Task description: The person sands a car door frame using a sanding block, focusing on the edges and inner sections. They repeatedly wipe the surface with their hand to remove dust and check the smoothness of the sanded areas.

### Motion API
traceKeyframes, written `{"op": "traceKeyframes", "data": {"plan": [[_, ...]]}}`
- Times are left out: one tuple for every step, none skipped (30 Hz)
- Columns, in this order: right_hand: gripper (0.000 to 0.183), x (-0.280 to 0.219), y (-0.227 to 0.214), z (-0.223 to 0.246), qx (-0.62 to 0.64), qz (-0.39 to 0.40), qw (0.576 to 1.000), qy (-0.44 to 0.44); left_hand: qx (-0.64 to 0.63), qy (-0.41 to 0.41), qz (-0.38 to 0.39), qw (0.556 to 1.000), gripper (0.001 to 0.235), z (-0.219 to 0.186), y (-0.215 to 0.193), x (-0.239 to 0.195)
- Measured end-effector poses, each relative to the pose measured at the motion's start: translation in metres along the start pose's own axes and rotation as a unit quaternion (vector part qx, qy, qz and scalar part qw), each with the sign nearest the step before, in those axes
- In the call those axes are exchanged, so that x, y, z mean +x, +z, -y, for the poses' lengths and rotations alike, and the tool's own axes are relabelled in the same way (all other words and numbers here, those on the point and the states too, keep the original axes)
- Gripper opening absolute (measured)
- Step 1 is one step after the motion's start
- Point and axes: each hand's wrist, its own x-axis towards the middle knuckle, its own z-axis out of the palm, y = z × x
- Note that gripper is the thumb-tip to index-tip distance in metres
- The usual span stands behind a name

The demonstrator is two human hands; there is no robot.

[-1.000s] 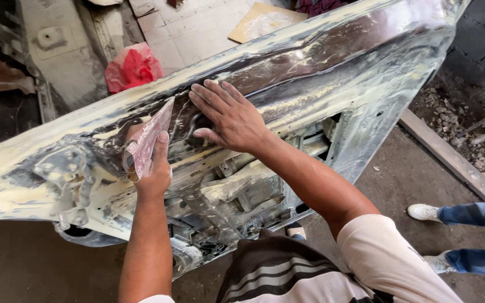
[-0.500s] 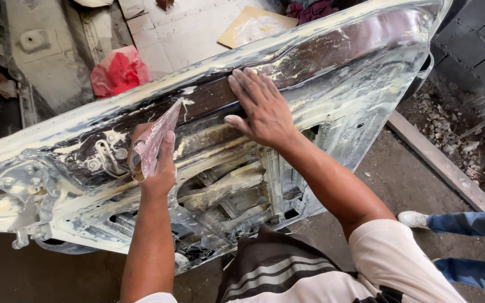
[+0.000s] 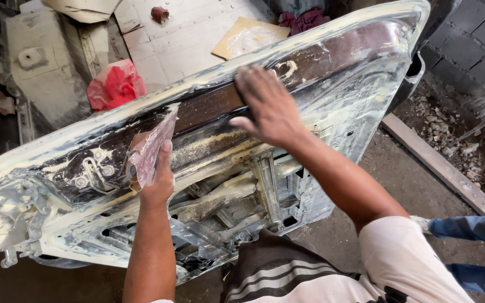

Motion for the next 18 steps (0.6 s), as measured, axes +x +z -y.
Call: {"op": "traceKeyframes", "data": {"plan": [[0.102, 0.003, 0.014, -0.001, 0.000, 0.000, 1.000, 0.000, 0.000, 0.000, 0.000, 1.000, 0.021, 0.000, 0.001, -0.001], [0.101, 0.006, 0.027, -0.002, 0.021, -0.048, 0.998, -0.026, 0.000, 0.004, 0.000, 1.000, 0.021, 0.000, 0.002, -0.001], [0.101, 0.010, 0.040, -0.004, 0.040, -0.097, 0.993, -0.053, -0.002, 0.009, -0.001, 1.000, 0.021, 0.001, 0.005, 0.000], [0.101, 0.010, 0.037, -0.011, 0.037, -0.098, 0.993, -0.053, -0.004, 0.011, -0.003, 1.000, 0.021, 0.001, 0.009, 0.002], [0.101, 0.007, 0.035, -0.017, 0.015, -0.066, 0.997, -0.043, -0.004, 0.008, -0.001, 1.000, 0.021, -0.001, 0.011, 0.002], [0.102, 0.004, 0.034, -0.022, -0.008, -0.035, 0.999, -0.033, -0.005, 0.005, 0.000, 1.000, 0.022, -0.003, 0.014, 0.002], [0.102, 0.003, 0.032, -0.036, -0.008, -0.034, 0.999, -0.032, -0.005, 0.005, 0.000, 1.000, 0.022, -0.004, 0.017, 0.002], [0.100, 0.002, 0.031, -0.049, -0.023, -0.036, 0.999, -0.026, -0.007, 0.004, 0.001, 1.000, 0.022, -0.004, 0.020, 0.003], [0.098, 0.000, 0.029, -0.063, -0.039, -0.038, 0.998, -0.019, -0.010, 0.002, 0.002, 1.000, 0.022, -0.005, 0.022, 0.002], [0.098, -0.004, 0.024, -0.072, -0.039, -0.037, 0.998, -0.019, -0.010, 0.002, 0.002, 1.000, 0.022, -0.006, 0.024, 0.000], [0.099, -0.008, 0.019, -0.081, -0.042, -0.036, 0.998, -0.007, -0.006, 0.004, 0.003, 1.000, 0.022, -0.007, 0.025, -0.001], [0.100, -0.013, 0.014, -0.090, -0.046, -0.035, 0.998, 0.006, -0.002, 0.006, 0.004, 1.000, 0.021, -0.008, 0.026, -0.003], [0.100, -0.014, 0.014, -0.093, -0.047, -0.036, 0.998, 0.005, -0.002, 0.007, 0.003, 1.000, 0.021, -0.008, 0.028, -0.002], [0.099, -0.015, 0.014, -0.097, -0.030, -0.064, 0.997, 0.016, -0.007, 0.008, 0.002, 1.000, 0.021, -0.008, 0.029, -0.001], [0.099, -0.018, 0.016, -0.099, -0.013, -0.089, 0.996, 0.028, -0.012, 0.005, 0.003, 1.000, 0.020, -0.009, 0.030, -0.003], [0.099, -0.016, 0.025, -0.086, -0.012, -0.087, 0.996, 0.029, -0.012, 0.003, 0.004, 1.000, 0.020, -0.011, 0.032, -0.004], [0.104, -0.012, 0.031, -0.074, -0.025, -0.059, 0.998, 0.025, -0.017, 0.004, 0.005, 1.000, 0.020, -0.012, 0.035, -0.004], [0.108, -0.007, 0.037, -0.063, -0.039, -0.031, 0.999, 0.022, -0.022, 0.005, 0.005, 1.000, 0.020, -0.013, 0.037, -0.002]]}}
